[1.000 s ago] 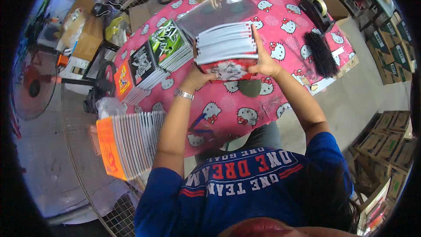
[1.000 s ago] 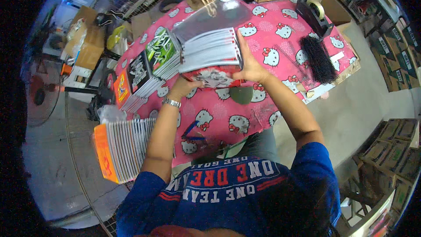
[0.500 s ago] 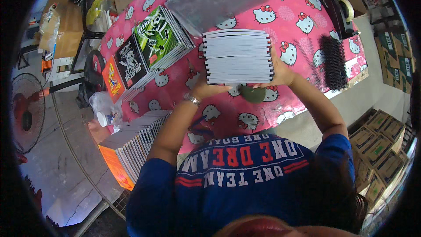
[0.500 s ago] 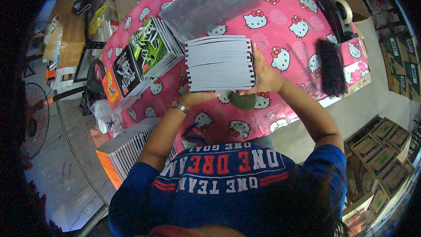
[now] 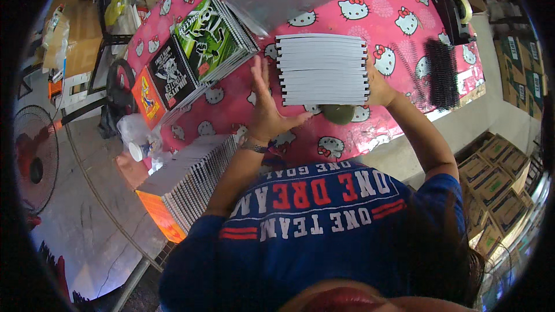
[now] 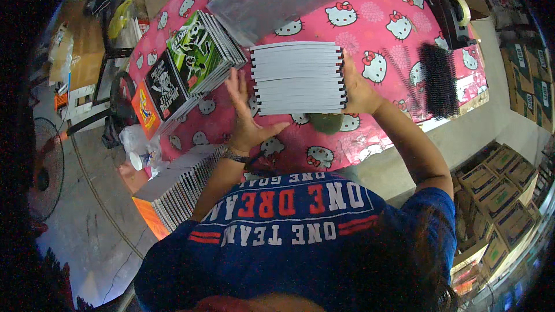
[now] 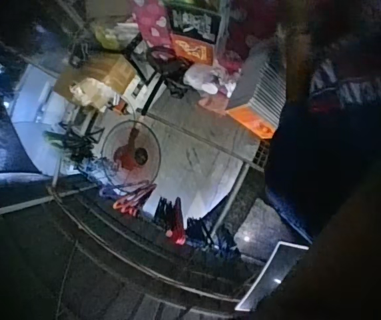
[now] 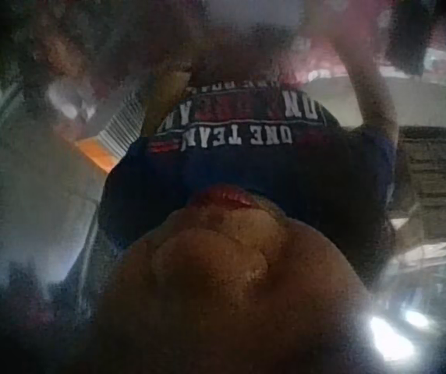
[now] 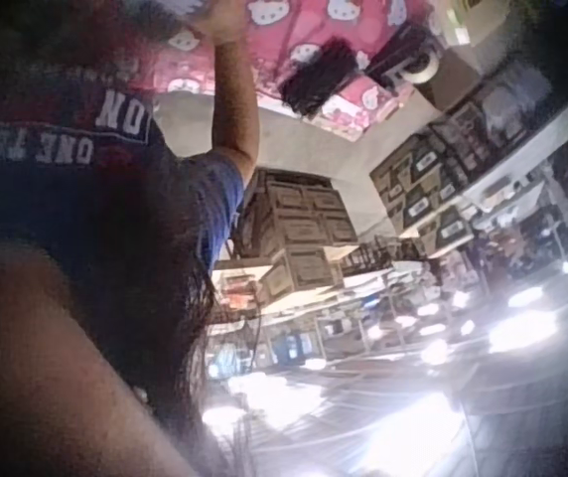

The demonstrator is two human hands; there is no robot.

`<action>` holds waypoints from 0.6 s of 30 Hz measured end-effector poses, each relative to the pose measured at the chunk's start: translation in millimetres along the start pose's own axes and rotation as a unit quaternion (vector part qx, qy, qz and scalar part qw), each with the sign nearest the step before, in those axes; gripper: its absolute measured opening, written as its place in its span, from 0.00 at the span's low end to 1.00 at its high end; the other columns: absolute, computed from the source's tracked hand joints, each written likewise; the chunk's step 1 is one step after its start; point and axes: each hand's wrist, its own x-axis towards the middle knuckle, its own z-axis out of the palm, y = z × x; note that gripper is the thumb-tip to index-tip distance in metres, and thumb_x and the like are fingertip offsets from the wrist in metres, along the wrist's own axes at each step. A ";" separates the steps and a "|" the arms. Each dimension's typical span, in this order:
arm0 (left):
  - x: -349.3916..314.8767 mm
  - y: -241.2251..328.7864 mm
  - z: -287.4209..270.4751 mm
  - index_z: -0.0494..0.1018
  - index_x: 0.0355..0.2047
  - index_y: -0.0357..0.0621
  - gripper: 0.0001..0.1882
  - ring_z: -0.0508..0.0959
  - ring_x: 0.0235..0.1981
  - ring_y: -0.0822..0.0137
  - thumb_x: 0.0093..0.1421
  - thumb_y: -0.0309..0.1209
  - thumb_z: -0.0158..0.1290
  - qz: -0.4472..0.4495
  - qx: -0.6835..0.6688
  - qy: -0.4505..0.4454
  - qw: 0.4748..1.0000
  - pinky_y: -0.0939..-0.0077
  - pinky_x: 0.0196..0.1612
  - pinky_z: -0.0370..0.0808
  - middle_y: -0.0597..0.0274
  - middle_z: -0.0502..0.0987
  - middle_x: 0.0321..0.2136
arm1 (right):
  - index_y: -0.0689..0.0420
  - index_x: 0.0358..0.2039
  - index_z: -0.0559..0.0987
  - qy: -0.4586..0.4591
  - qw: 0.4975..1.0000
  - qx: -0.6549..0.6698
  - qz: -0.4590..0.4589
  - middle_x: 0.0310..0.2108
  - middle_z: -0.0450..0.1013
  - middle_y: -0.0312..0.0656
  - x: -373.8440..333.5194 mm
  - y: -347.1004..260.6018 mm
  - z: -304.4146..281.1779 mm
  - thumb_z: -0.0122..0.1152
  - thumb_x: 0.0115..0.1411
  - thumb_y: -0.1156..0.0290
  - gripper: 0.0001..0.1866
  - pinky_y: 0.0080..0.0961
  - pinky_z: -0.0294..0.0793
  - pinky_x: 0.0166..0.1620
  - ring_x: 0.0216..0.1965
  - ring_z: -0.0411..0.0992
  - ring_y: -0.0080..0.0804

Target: The person organizes a stack of spiral-bound notebooks by hand, placing several notebooks into a plastic bag and then arranging the remaining notebooks in rows on a table.

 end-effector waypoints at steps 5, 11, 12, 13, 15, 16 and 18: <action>-15.6 10.6 14.5 0.21 0.62 0.37 0.68 0.47 0.65 0.52 0.41 0.34 0.68 -0.162 -0.134 -0.037 0.977 0.63 0.64 0.50 0.38 0.36 0.64 | 0.67 0.62 0.26 -0.014 0.999 0.031 0.017 0.64 0.39 0.62 -2.7 4.8 4.3 0.78 0.30 0.57 0.76 0.41 0.41 0.66 0.66 0.41 0.57; 6.9 28.8 -0.4 0.37 0.64 0.41 0.57 0.52 0.64 0.52 0.43 0.31 0.64 0.060 0.134 -0.016 0.989 0.55 0.65 0.46 0.41 0.50 0.62 | 0.65 0.63 0.28 -0.005 1.000 0.021 0.004 0.63 0.42 0.62 -6.3 5.2 -5.1 0.77 0.29 0.61 0.74 0.40 0.43 0.65 0.65 0.43 0.56; 12.7 34.8 -7.0 0.45 0.65 0.44 0.51 0.53 0.64 0.52 0.44 0.30 0.63 0.140 0.228 -0.034 0.963 0.52 0.65 0.45 0.44 0.54 0.61 | 0.65 0.63 0.29 -0.027 0.999 0.004 -0.037 0.63 0.42 0.62 -3.0 -2.1 -15.9 0.77 0.29 0.63 0.73 0.39 0.43 0.65 0.65 0.44 0.56; 16.6 39.4 -8.7 0.45 0.65 0.44 0.51 0.53 0.64 0.52 0.44 0.30 0.63 0.139 0.225 -0.037 0.964 0.52 0.65 0.45 0.44 0.54 0.61 | 0.65 0.63 0.31 -0.051 0.995 -0.012 -0.084 0.63 0.42 0.62 1.8 -6.9 -29.0 0.76 0.29 0.65 0.71 0.38 0.44 0.65 0.65 0.44 0.56; 25.0 43.8 -7.7 0.60 0.59 0.49 0.38 0.52 0.64 0.50 0.45 0.31 0.59 0.107 0.258 -0.195 0.940 0.45 0.64 0.45 0.49 0.57 0.61 | 0.63 0.64 0.37 -0.053 0.993 -0.002 -0.101 0.64 0.45 0.59 8.1 -15.3 -57.8 0.72 0.34 0.65 0.64 0.41 0.43 0.66 0.65 0.45 0.53; 24.2 44.3 -6.0 0.60 0.59 0.49 0.38 0.52 0.64 0.50 0.45 0.31 0.59 0.107 0.259 -0.195 0.940 0.45 0.64 0.45 0.49 0.57 0.61 | 0.62 0.64 0.40 -0.112 0.991 -0.034 -0.070 0.63 0.48 0.57 17.3 -26.3 -75.2 0.70 0.36 0.64 0.61 0.43 0.42 0.66 0.65 0.47 0.52; 14.6 42.3 -2.0 0.66 0.55 0.49 0.32 0.53 0.64 0.50 0.45 0.31 0.57 0.084 0.282 -0.163 0.942 0.44 0.64 0.44 0.53 0.60 0.60 | 0.59 0.63 0.47 -0.161 0.983 -0.065 -0.055 0.60 0.56 0.55 27.3 -34.7 -92.7 0.62 0.43 0.60 0.50 0.50 0.40 0.65 0.63 0.52 0.52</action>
